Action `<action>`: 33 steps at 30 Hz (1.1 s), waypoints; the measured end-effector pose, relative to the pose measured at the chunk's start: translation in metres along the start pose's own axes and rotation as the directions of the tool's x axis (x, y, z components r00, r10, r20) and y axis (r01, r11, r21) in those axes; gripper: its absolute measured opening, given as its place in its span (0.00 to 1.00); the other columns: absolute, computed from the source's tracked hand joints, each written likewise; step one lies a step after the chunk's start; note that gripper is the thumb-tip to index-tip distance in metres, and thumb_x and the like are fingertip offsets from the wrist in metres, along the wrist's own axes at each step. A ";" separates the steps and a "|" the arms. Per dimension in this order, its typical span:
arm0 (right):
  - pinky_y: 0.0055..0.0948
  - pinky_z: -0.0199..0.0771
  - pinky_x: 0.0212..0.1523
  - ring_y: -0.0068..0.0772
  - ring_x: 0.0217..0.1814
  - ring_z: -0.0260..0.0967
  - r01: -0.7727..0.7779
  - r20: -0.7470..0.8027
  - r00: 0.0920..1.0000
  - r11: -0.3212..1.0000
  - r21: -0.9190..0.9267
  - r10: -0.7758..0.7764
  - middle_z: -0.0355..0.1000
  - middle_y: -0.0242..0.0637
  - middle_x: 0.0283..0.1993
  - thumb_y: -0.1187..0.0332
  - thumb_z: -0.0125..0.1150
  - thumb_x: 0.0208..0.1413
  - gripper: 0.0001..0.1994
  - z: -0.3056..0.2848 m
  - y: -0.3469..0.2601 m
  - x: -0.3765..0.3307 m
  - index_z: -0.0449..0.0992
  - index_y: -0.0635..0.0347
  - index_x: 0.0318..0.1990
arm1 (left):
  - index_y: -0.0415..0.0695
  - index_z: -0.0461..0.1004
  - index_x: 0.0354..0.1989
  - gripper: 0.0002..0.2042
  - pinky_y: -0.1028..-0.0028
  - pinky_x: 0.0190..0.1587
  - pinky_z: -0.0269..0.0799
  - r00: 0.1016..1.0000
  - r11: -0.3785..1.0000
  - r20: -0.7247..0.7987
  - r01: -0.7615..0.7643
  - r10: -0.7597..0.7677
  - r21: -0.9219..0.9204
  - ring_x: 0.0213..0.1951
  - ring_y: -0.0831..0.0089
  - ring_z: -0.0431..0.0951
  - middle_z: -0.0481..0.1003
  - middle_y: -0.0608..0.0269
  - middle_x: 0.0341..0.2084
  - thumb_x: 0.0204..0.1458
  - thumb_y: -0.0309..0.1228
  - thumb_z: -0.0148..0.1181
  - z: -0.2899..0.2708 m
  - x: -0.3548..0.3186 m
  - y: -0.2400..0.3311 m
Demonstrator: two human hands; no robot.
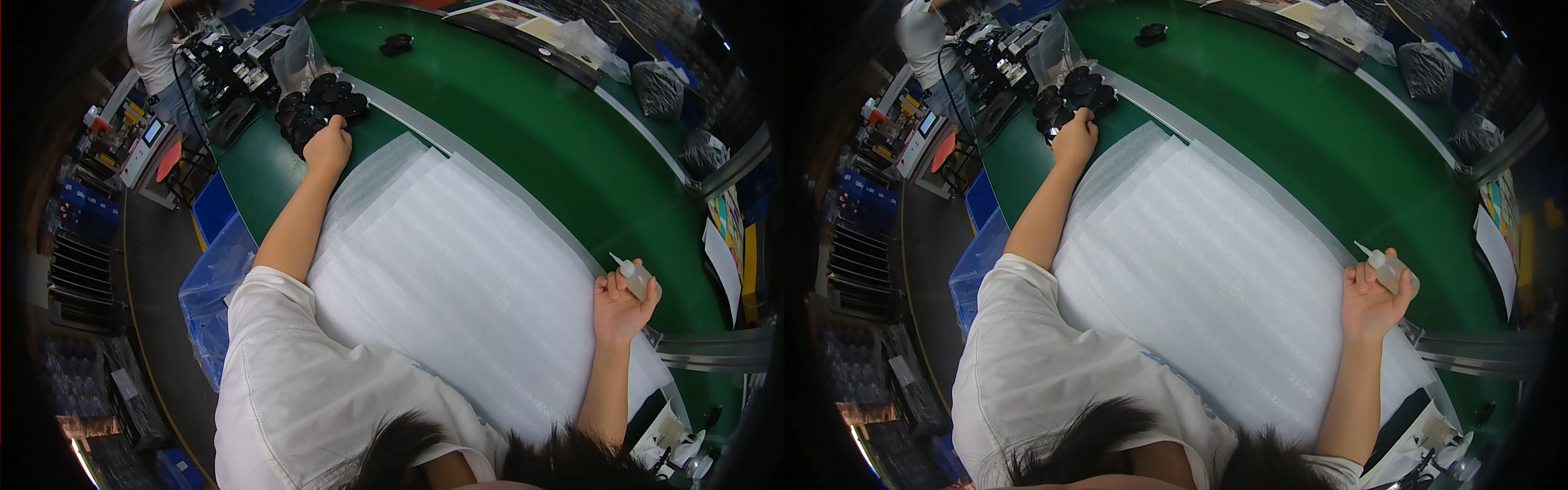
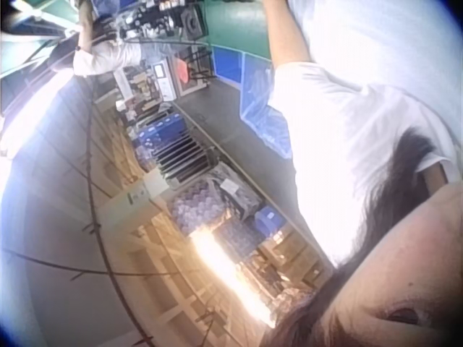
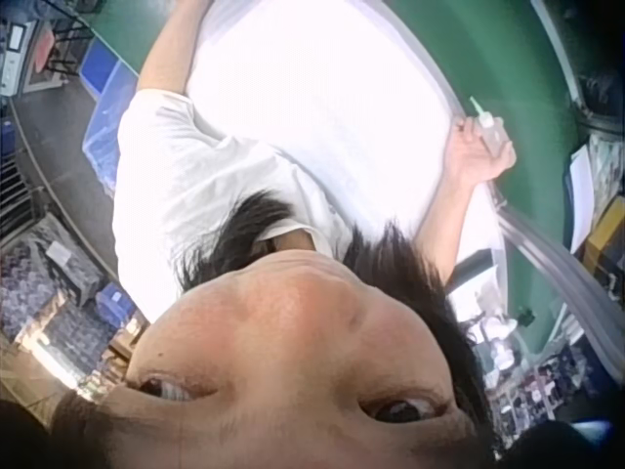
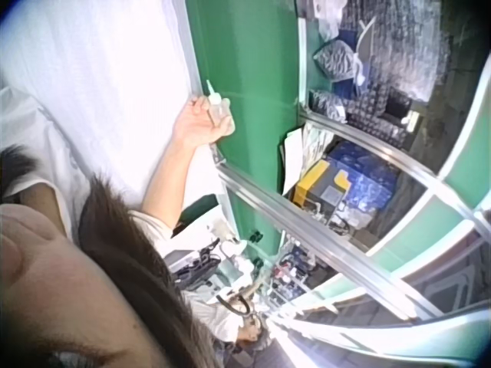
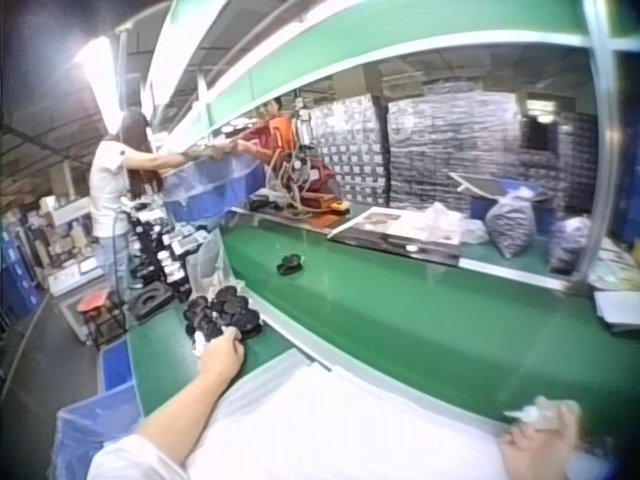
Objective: The recorder applies a liquid (likely glue or lubricant) to a small electronic fan or motor housing using a plastic squeeze bottle on an industrial assembly line.
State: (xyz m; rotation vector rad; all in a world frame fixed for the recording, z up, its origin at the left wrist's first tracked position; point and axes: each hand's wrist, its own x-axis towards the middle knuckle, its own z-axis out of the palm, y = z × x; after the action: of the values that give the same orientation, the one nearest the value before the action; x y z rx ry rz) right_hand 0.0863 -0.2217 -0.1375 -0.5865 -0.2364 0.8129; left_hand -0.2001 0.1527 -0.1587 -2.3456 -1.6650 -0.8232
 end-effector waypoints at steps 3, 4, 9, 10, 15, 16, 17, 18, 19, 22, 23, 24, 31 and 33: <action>0.27 0.59 0.33 0.23 0.22 0.54 0.016 -0.002 1.000 0.999 -0.031 -0.016 0.61 0.33 0.25 0.55 0.50 0.48 0.17 0.000 0.001 0.000 0.66 0.55 0.42 | 0.50 0.67 0.31 0.07 0.61 0.25 0.67 1.000 1.000 0.002 0.015 -0.015 0.003 0.25 0.58 0.74 0.72 0.55 0.19 0.42 0.32 0.47 -0.001 0.000 0.001; 0.27 0.59 0.34 0.23 0.23 0.54 0.028 -0.004 1.000 0.998 -0.054 -0.029 0.62 0.33 0.26 0.56 0.50 0.48 0.17 -0.001 0.002 0.001 0.66 0.54 0.43 | 0.50 0.67 0.31 0.07 0.62 0.25 0.67 1.000 1.000 -0.002 0.004 -0.004 -0.007 0.25 0.59 0.74 0.72 0.56 0.18 0.42 0.32 0.47 0.000 -0.001 0.003; 0.25 0.60 0.35 0.20 0.28 0.59 0.063 -0.045 0.996 0.984 -0.167 -0.072 0.64 0.31 0.30 0.53 0.51 0.48 0.21 -0.003 0.006 0.001 0.63 0.51 0.48 | 0.48 0.67 0.30 0.07 0.64 0.23 0.66 0.995 0.994 -0.043 -0.097 0.095 -0.048 0.23 0.61 0.74 0.72 0.58 0.18 0.42 0.32 0.48 0.003 -0.002 0.004; 0.25 0.60 0.35 0.19 0.30 0.60 0.080 -0.106 0.989 0.973 -0.215 -0.105 0.64 0.30 0.31 0.52 0.51 0.49 0.22 -0.002 0.007 0.002 0.62 0.50 0.50 | 0.48 0.67 0.30 0.06 0.64 0.23 0.66 0.988 0.988 -0.062 -0.144 0.141 -0.053 0.23 0.61 0.73 0.72 0.58 0.17 0.42 0.31 0.48 0.004 -0.002 0.003; 0.24 0.60 0.36 0.18 0.33 0.61 0.056 -0.035 0.997 0.984 -0.171 -0.062 0.65 0.28 0.33 0.50 0.49 0.50 0.24 -0.007 0.005 0.001 0.60 0.51 0.52 | 0.47 0.68 0.27 0.05 0.66 0.22 0.66 0.966 0.966 -0.114 -0.241 0.230 -0.096 0.21 0.62 0.73 0.72 0.59 0.16 0.40 0.30 0.49 0.009 -0.002 0.002; 0.24 0.59 0.36 0.18 0.33 0.60 0.043 -0.026 0.999 0.987 -0.152 -0.048 0.64 0.28 0.33 0.49 0.48 0.50 0.24 -0.006 0.005 0.001 0.60 0.51 0.51 | 0.47 0.67 0.27 0.05 0.66 0.22 0.66 0.965 0.962 -0.124 -0.246 0.232 -0.116 0.21 0.62 0.73 0.72 0.59 0.16 0.39 0.30 0.49 0.010 -0.001 0.002; 0.24 0.59 0.36 0.18 0.33 0.60 0.044 -0.023 0.999 0.988 -0.150 -0.048 0.64 0.28 0.33 0.49 0.48 0.50 0.24 -0.005 0.005 0.000 0.60 0.51 0.51 | 0.47 0.67 0.27 0.05 0.66 0.22 0.66 0.964 0.962 -0.127 -0.247 0.232 -0.114 0.21 0.62 0.73 0.72 0.59 0.16 0.39 0.30 0.49 0.009 -0.002 0.001; 0.24 0.58 0.36 0.18 0.32 0.59 0.042 -0.040 0.998 0.988 -0.151 -0.049 0.64 0.29 0.32 0.49 0.48 0.50 0.24 -0.003 0.005 0.000 0.60 0.52 0.51 | 0.46 0.67 0.27 0.05 0.66 0.22 0.66 0.967 0.964 -0.113 -0.240 0.227 -0.116 0.21 0.62 0.73 0.72 0.59 0.16 0.39 0.30 0.50 0.009 -0.002 0.002; 0.24 0.58 0.35 0.18 0.32 0.59 0.041 -0.057 0.997 0.988 -0.152 -0.050 0.64 0.29 0.32 0.49 0.48 0.50 0.25 -0.002 0.005 0.001 0.60 0.54 0.51 | 0.46 0.67 0.26 0.05 0.66 0.22 0.66 0.970 0.965 -0.099 -0.233 0.222 -0.117 0.21 0.62 0.73 0.72 0.59 0.16 0.39 0.30 0.50 0.008 -0.002 0.002; 0.24 0.56 0.34 0.18 0.31 0.57 0.028 -0.030 0.999 0.988 -0.155 -0.033 0.63 0.29 0.32 0.50 0.48 0.50 0.24 -0.002 0.004 0.001 0.61 0.55 0.50 | 0.46 0.67 0.25 0.05 0.66 0.22 0.66 0.973 0.967 -0.085 -0.223 0.213 -0.127 0.21 0.61 0.73 0.71 0.58 0.16 0.39 0.30 0.50 0.009 -0.001 0.001; 0.24 0.56 0.34 0.18 0.31 0.57 0.031 -0.030 0.999 0.988 -0.151 -0.036 0.63 0.29 0.32 0.50 0.48 0.50 0.24 -0.001 0.004 0.001 0.61 0.55 0.50 | 0.46 0.67 0.25 0.05 0.66 0.22 0.66 0.972 0.966 -0.088 -0.227 0.217 -0.126 0.21 0.61 0.73 0.71 0.58 0.16 0.39 0.30 0.50 0.009 -0.001 0.002; 0.23 0.56 0.34 0.18 0.31 0.57 0.028 -0.042 0.999 0.989 -0.147 -0.034 0.63 0.30 0.32 0.51 0.48 0.51 0.24 -0.002 0.004 0.001 0.61 0.56 0.50 | 0.46 0.67 0.25 0.05 0.65 0.22 0.66 0.973 0.967 -0.071 -0.226 0.218 -0.121 0.21 0.60 0.73 0.71 0.58 0.16 0.39 0.31 0.50 0.009 0.000 0.002; 0.23 0.54 0.32 0.19 0.27 0.55 0.023 -0.067 0.997 0.985 -0.172 -0.035 0.62 0.30 0.28 0.50 0.46 0.51 0.22 0.003 0.005 0.001 0.63 0.57 0.47 | 0.45 0.66 0.24 0.05 0.63 0.23 0.66 0.976 0.972 -0.029 -0.216 0.214 -0.091 0.22 0.58 0.72 0.71 0.55 0.16 0.39 0.32 0.49 0.010 0.002 0.003; 0.23 0.54 0.31 0.20 0.25 0.54 0.017 -0.054 0.998 0.986 -0.163 -0.026 0.60 0.29 0.25 0.48 0.44 0.52 0.23 0.004 0.005 0.000 0.63 0.57 0.46 | 0.45 0.66 0.24 0.05 0.63 0.24 0.66 0.977 0.973 -0.027 -0.212 0.210 -0.096 0.22 0.58 0.73 0.71 0.55 0.16 0.39 0.32 0.49 0.009 0.002 0.002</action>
State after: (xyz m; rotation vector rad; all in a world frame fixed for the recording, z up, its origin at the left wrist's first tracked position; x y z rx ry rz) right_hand 0.0822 -0.2175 -0.1372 -0.7578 -0.2592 0.7598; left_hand -0.1945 0.1575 -0.1653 -2.5186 -1.3661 -0.8980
